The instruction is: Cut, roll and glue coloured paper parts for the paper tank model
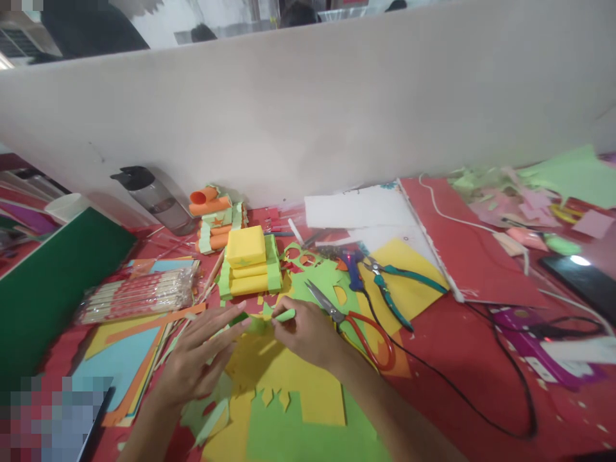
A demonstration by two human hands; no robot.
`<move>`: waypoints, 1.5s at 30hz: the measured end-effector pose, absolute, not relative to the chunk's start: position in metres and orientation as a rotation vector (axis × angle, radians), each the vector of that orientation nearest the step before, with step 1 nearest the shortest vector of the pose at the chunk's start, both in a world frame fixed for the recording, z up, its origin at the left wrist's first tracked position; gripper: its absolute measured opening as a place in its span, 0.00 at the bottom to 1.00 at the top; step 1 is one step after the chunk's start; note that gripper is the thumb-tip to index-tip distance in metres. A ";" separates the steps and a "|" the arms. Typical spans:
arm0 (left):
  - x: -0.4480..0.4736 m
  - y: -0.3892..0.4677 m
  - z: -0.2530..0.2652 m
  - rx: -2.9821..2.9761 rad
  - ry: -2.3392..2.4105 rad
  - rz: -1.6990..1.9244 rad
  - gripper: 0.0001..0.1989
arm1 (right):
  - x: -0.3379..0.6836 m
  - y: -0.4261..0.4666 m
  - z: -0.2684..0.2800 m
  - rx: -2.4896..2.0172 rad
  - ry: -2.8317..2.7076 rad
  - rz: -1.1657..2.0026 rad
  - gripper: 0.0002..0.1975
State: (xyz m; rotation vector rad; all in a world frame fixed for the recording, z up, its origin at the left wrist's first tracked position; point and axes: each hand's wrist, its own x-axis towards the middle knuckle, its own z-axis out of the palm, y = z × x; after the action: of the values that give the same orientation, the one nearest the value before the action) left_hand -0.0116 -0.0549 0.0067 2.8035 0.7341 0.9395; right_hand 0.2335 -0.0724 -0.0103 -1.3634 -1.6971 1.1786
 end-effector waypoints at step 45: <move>-0.008 -0.055 0.009 2.694 0.738 0.968 0.27 | 0.229 -0.078 -0.007 -1.249 -2.078 0.919 0.06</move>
State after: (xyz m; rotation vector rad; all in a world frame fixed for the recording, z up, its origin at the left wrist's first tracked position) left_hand -0.0078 -0.0555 0.0094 2.6943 0.7383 0.9676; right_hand 0.2290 -0.0783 -0.0072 -1.2492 -2.0782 0.9191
